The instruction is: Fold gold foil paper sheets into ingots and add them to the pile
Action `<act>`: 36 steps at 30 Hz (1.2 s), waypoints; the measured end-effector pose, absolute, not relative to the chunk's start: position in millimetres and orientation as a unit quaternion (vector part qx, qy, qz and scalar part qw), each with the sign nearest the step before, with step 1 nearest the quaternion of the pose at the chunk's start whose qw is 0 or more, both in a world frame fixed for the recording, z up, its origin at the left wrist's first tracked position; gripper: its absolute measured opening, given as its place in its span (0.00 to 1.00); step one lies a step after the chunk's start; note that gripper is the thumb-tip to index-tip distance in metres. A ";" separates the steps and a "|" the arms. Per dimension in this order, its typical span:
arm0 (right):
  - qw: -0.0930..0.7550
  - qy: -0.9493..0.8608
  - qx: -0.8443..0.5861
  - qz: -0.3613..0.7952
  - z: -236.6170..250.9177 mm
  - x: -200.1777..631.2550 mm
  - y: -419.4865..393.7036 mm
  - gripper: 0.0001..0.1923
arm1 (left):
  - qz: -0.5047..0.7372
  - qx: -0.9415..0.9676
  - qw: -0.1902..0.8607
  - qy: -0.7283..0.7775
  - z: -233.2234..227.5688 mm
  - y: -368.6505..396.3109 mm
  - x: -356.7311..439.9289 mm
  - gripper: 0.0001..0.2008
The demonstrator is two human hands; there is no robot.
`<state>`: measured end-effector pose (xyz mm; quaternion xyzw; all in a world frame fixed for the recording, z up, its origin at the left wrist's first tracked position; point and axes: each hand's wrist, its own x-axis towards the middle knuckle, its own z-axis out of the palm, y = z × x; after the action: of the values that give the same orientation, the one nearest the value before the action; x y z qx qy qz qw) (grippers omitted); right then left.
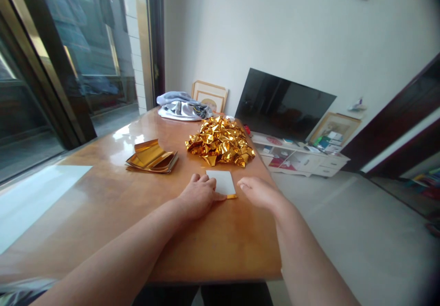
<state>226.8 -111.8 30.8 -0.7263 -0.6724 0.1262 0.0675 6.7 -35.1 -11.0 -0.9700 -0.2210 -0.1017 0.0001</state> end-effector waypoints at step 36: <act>0.183 -0.542 -0.766 0.293 -9.0 194.3 -99.9 0.06 | -0.120 -0.965 -0.036 -0.230 -17.0 -33.2 4.4 0.16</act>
<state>194.3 -99.9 -9.0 -0.7659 -0.5423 0.2928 0.1832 4.4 -33.2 -17.0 -0.9652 -0.2297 -0.1198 -0.0357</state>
